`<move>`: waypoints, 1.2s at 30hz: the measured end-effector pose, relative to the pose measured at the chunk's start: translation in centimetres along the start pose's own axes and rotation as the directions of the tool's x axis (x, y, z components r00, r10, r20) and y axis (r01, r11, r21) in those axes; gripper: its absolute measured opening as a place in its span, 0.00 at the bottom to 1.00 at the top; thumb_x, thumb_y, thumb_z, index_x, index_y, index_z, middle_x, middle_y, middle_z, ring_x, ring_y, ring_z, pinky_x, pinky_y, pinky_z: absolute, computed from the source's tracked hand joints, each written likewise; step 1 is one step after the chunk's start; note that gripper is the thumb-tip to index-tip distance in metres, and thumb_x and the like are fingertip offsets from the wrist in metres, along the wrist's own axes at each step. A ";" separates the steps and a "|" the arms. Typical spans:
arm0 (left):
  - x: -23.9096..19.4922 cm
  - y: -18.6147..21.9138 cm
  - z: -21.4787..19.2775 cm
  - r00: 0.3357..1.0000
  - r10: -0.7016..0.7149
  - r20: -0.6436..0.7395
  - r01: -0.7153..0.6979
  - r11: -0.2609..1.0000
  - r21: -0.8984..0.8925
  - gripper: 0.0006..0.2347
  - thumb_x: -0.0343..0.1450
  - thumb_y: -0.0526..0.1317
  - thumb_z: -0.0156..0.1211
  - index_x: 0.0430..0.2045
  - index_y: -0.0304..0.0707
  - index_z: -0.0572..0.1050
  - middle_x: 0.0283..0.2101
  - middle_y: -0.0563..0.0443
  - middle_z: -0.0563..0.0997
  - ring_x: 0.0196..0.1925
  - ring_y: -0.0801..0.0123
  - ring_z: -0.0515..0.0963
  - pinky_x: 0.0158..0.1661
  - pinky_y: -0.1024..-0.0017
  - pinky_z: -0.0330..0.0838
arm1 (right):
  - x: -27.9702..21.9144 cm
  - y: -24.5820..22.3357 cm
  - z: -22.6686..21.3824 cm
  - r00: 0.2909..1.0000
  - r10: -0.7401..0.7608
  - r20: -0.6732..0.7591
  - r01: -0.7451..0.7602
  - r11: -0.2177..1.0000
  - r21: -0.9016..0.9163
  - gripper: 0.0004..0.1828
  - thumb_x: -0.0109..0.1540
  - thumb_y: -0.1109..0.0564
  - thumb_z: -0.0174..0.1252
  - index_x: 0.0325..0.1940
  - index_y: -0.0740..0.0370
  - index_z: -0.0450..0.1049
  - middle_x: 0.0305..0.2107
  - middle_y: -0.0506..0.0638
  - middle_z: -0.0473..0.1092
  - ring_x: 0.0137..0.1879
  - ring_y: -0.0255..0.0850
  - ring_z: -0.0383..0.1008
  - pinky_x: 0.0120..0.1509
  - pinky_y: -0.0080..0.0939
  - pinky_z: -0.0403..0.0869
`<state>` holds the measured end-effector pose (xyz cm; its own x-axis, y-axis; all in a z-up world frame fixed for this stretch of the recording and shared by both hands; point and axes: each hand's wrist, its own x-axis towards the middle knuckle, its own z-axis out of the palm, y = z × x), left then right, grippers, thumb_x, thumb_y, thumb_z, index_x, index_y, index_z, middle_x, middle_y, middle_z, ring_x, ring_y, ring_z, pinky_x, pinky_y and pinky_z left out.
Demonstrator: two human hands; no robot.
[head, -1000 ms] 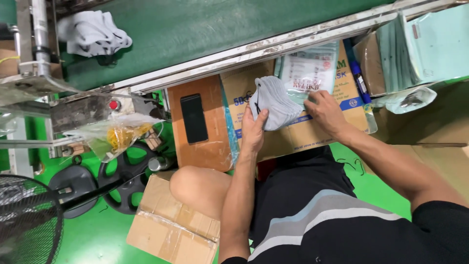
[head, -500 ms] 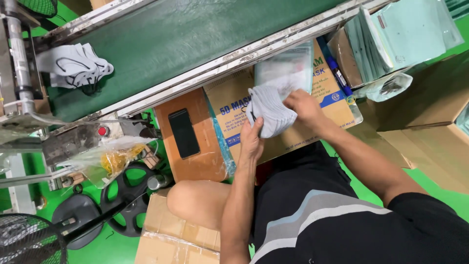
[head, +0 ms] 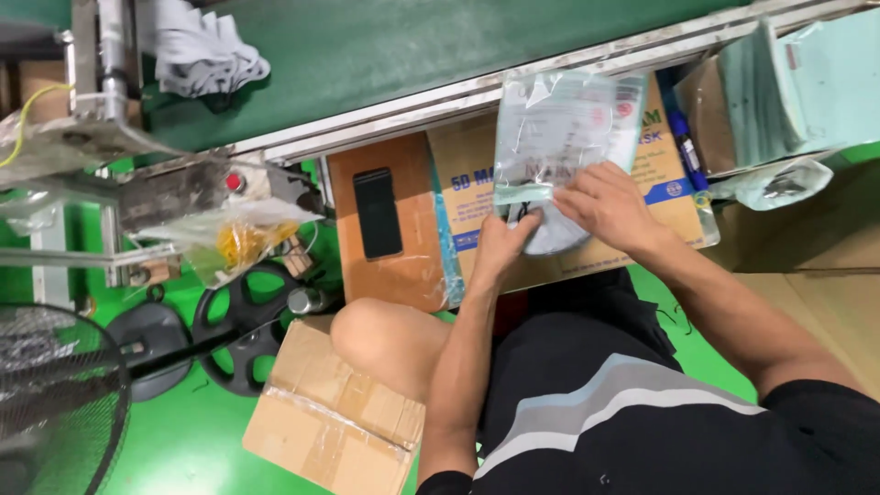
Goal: The recorder is taking face masks from a conveyor belt and putting them into plastic bags.
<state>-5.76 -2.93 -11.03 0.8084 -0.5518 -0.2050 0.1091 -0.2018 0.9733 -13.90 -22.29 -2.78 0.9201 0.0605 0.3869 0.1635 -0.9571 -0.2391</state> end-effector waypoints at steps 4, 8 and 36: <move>-0.9 2.2 -1.0 0.996 0.026 -0.085 -0.029 0.999 -0.037 0.18 0.66 0.46 0.69 0.43 0.30 0.81 0.37 0.45 0.86 0.37 0.70 0.82 0.40 0.69 0.76 | 2.0 -3.0 -2.3 0.962 -0.226 -0.152 0.232 0.973 0.021 0.10 0.57 0.59 0.70 0.41 0.60 0.80 0.33 0.49 0.74 0.45 0.48 0.75 0.50 0.47 0.69; -0.6 0.9 -0.4 0.982 0.143 -0.126 -0.171 0.954 -0.246 0.15 0.66 0.37 0.72 0.44 0.29 0.79 0.41 0.48 0.85 0.42 0.72 0.81 0.45 0.71 0.76 | 2.2 -2.7 -0.5 0.834 0.496 -0.242 -0.179 0.659 0.731 0.25 0.55 0.53 0.70 0.50 0.65 0.68 0.40 0.49 0.68 0.49 0.38 0.68 0.55 0.38 0.68; 7.2 1.5 -4.8 0.995 -0.009 -0.097 -0.071 0.609 -0.790 0.12 0.75 0.38 0.67 0.47 0.27 0.75 0.38 0.51 0.80 0.29 0.77 0.74 0.27 0.80 0.67 | 10.0 -4.5 4.7 0.635 0.677 0.372 -0.207 -0.314 0.926 0.25 0.60 0.65 0.66 0.61 0.70 0.69 0.51 0.53 0.74 0.54 0.41 0.76 0.58 0.43 0.77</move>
<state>3.00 -3.29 -10.51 0.8597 -0.4686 -0.2031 0.4656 0.5558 0.6886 -3.73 -16.09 -2.03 0.8272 -0.5046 -0.2473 0.0877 0.5506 -0.8301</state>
